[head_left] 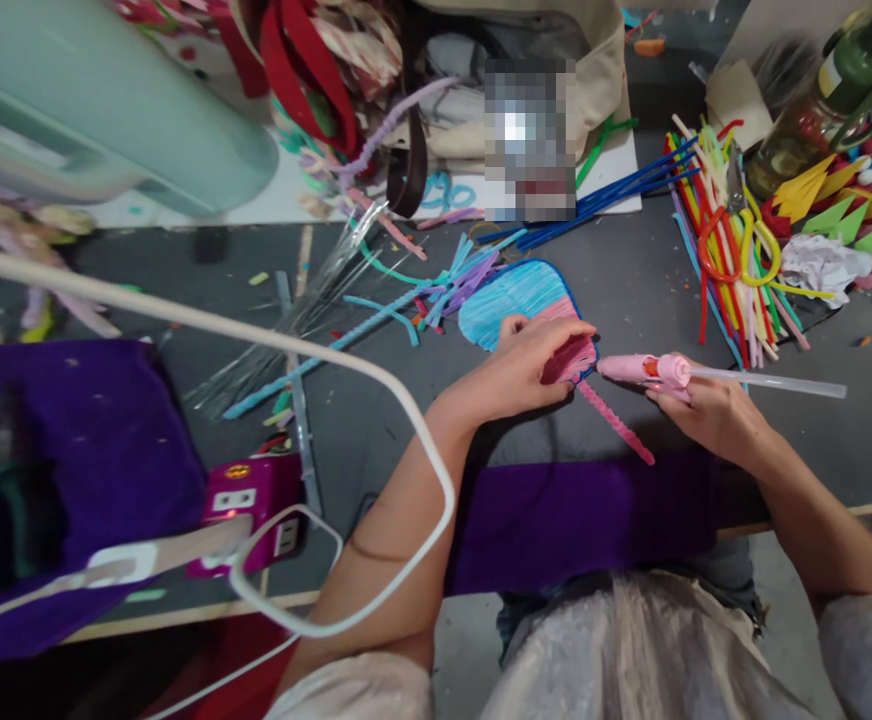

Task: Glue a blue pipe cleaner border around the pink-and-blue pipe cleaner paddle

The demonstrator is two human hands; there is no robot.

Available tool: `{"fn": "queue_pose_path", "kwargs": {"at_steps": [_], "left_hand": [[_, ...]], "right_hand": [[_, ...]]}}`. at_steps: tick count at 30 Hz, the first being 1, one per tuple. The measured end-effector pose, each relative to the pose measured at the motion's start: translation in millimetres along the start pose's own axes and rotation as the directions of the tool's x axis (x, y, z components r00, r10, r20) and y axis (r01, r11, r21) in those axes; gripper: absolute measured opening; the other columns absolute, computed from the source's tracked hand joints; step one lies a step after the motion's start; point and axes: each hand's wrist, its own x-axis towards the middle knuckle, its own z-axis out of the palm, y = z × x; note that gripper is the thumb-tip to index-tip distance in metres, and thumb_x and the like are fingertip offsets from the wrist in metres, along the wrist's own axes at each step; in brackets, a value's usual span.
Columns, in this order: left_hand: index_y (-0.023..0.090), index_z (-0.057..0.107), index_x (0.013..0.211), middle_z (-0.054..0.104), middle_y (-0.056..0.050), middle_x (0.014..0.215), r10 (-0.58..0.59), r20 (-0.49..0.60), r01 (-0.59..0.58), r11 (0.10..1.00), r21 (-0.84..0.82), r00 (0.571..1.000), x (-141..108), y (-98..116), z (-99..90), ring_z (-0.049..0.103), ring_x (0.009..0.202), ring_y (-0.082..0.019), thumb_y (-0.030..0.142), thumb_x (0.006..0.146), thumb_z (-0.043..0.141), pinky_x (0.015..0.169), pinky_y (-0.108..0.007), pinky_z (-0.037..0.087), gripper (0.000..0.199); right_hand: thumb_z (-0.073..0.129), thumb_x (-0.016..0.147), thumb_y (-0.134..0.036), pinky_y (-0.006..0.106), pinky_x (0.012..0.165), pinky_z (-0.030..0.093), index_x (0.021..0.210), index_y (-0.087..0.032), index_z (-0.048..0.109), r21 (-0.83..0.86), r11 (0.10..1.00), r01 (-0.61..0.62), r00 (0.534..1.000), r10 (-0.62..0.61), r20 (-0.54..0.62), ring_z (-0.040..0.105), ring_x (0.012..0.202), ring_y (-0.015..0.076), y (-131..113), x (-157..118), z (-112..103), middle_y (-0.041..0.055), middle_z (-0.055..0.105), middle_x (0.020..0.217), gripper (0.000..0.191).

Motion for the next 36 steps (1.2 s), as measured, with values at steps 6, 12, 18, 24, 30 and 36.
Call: {"fn": "queue_pose_path", "kwargs": {"at_steps": [6, 12, 18, 24, 30, 36], "left_hand": [[0.024, 0.05, 0.144, 0.06, -0.01, 0.149, 0.009, -0.007, -0.009, 1.0, -0.003, 1.0, 0.4, -0.1, 0.5, 0.053, 0.135, -0.033, 0.024, 0.08, 0.06, 0.114, -0.051, 0.03, 0.065], [0.024, 0.051, 0.144, 0.06, -0.01, 0.148, 0.026, -0.018, -0.026, 1.0, 0.001, 0.999, 1.6, -1.8, 1.9, 0.054, 0.134, -0.032, 0.024, 0.081, 0.058, 0.113, -0.05, 0.031, 0.063], [0.024, 0.051, 0.143, 0.06, -0.01, 0.149, 0.036, -0.03, -0.036, 0.999, 0.0, 0.999, 1.6, -2.0, 2.2, 0.053, 0.135, -0.032, 0.022, 0.079, 0.058, 0.113, -0.05, 0.031, 0.065], [0.023, 0.051, 0.141, 0.061, -0.009, 0.148, 0.041, -0.036, -0.042, 0.999, -0.007, 0.998, 1.7, -0.8, 1.2, 0.053, 0.136, -0.032, 0.022, 0.077, 0.058, 0.111, -0.05, 0.03, 0.064], [0.024, 0.051, 0.141, 0.061, -0.009, 0.149, 0.043, -0.035, -0.044, 0.999, -0.011, 0.998, 1.7, -0.6, 0.8, 0.054, 0.135, -0.031, 0.022, 0.078, 0.057, 0.111, -0.049, 0.03, 0.064], [0.024, 0.051, 0.141, 0.061, -0.01, 0.149, 0.05, -0.043, -0.051, 0.999, -0.013, 0.998, 1.6, -1.2, 1.5, 0.054, 0.135, -0.03, 0.023, 0.079, 0.056, 0.111, -0.048, 0.029, 0.062]], "right_hand": [[0.054, 0.099, -0.024, 0.03, 0.078, 0.059, 0.109, -0.022, 0.075, 0.061, 0.996, 0.066, 0.998, -0.065, -0.014, 0.078, 0.092, 0.024, -5.9, 2.8, -3.3, 0.0082, 0.08, 0.1, 0.024], [0.054, 0.1, -0.024, 0.029, 0.076, 0.059, 0.107, -0.023, 0.076, 0.072, 0.994, 0.086, 0.995, -0.082, -0.053, 0.078, 0.085, 0.0227, -8.1, 2.0, -2.8, 0.0072, 0.079, 0.093, 0.023], [0.055, 0.1, -0.027, 0.032, 0.079, 0.062, 0.116, -0.026, 0.076, 0.013, 1.0, 0.024, 1.0, -0.024, 0.006, 0.078, 0.087, 0.0252, -6.0, -0.8, -5.0, 0.0082, 0.08, 0.096, 0.026], [0.056, 0.098, -0.024, 0.032, 0.08, 0.061, 0.116, -0.027, 0.076, 0.029, 1.0, -0.001, 1.0, 0.0, 0.022, 0.078, 0.087, 0.0251, -5.3, 0.7, -7.8, 0.0071, 0.08, 0.094, 0.027], [0.06, 0.095, -0.026, 0.033, 0.076, 0.06, 0.108, -0.024, 0.074, 0.004, 0.996, -0.088, 0.996, 0.088, -0.005, 0.079, 0.09, 0.0276, -3.9, 2.8, -5.8, 0.0079, 0.08, 0.094, 0.019], [0.059, 0.095, -0.023, 0.033, 0.078, 0.06, 0.107, -0.025, 0.075, 0.017, 0.998, -0.06, 0.998, 0.06, 0.004, 0.078, 0.089, 0.0276, -2.2, 3.1, -7.9, 0.0087, 0.08, 0.094, 0.02]]}}
